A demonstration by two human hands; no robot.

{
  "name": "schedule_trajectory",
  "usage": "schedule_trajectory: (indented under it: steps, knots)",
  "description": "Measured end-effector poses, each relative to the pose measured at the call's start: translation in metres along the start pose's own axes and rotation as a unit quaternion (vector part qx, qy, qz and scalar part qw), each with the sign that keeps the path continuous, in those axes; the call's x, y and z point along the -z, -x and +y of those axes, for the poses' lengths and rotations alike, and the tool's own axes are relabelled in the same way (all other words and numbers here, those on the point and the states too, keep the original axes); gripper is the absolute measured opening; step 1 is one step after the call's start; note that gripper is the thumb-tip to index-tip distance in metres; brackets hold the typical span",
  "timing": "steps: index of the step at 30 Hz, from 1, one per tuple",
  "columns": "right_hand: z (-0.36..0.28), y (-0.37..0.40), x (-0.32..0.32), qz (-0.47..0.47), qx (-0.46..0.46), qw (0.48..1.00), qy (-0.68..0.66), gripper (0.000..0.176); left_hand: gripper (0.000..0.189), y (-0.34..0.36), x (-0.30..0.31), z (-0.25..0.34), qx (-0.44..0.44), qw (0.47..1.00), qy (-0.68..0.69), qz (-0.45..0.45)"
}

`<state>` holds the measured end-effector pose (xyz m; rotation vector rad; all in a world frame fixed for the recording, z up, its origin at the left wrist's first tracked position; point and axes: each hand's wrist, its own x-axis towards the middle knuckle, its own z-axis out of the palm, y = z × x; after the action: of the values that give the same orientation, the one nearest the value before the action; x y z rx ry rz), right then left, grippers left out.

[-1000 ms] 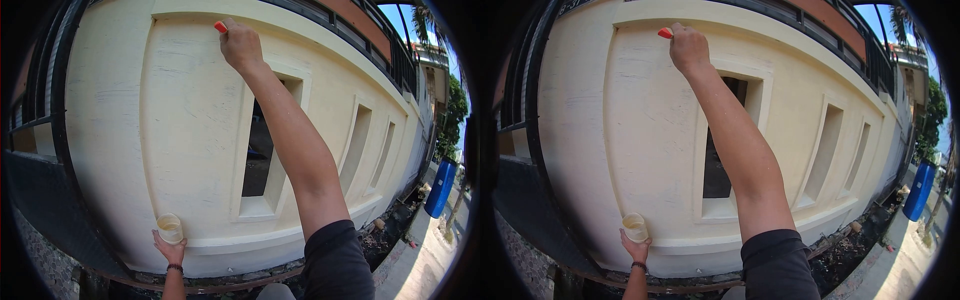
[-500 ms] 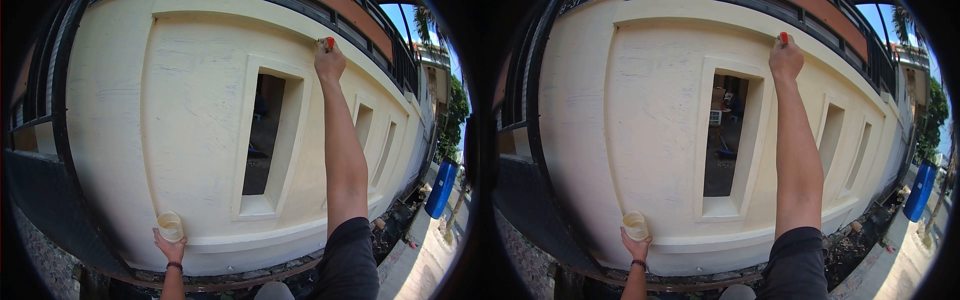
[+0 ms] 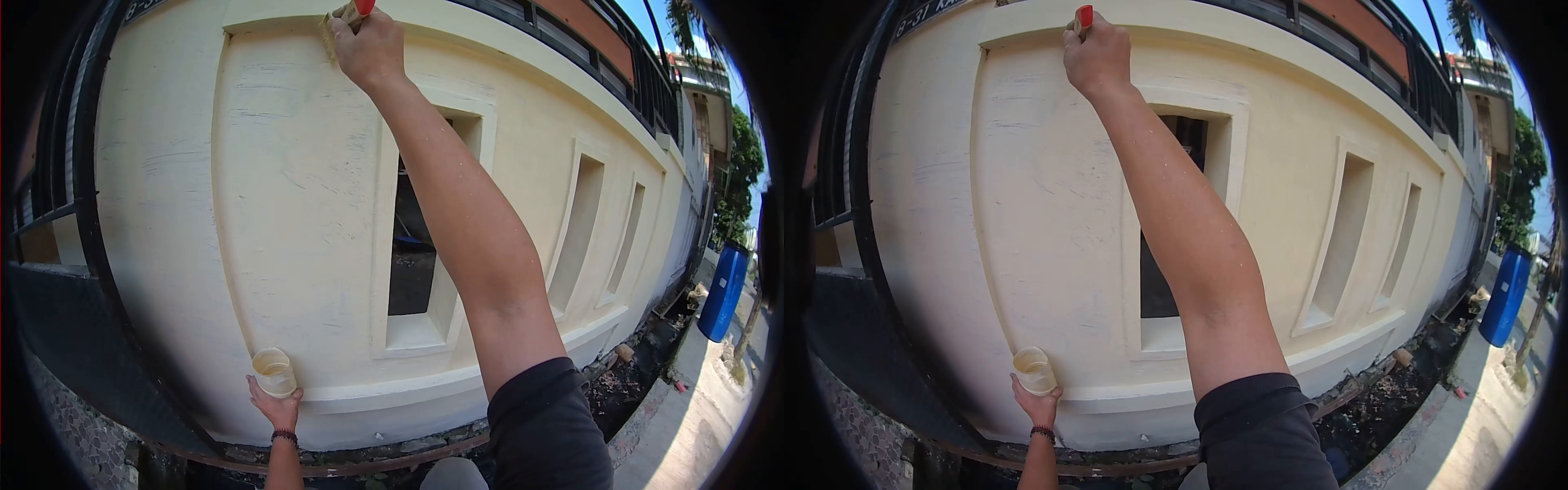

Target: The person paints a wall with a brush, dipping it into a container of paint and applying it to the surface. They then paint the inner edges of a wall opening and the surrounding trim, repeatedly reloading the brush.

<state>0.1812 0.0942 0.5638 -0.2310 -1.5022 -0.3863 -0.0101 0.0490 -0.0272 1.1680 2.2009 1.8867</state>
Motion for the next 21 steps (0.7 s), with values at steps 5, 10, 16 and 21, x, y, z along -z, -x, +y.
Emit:
schedule_trajectory:
  steps: [5,10,16,21]
  knots:
    - [0.075,0.012,0.057,0.116,-0.156,0.97,-0.147,0.023,0.116,-0.001,0.003,-0.002,0.006,1.0,-0.001,-0.012]
    - [0.116,0.008,0.146,0.192,-0.182,0.964,0.007,0.019,0.116,-0.001,0.001,-0.001,0.004,1.0,-0.012,-0.012]
    - [0.108,0.012,0.11,0.099,0.012,0.914,0.392,0.016,0.116,0.0,0.001,0.0,0.005,1.0,-0.007,-0.012]
    - [0.055,0.017,0.033,0.017,0.087,0.946,0.312,0.021,0.115,0.0,0.002,0.001,-0.005,1.0,-0.017,-0.008]
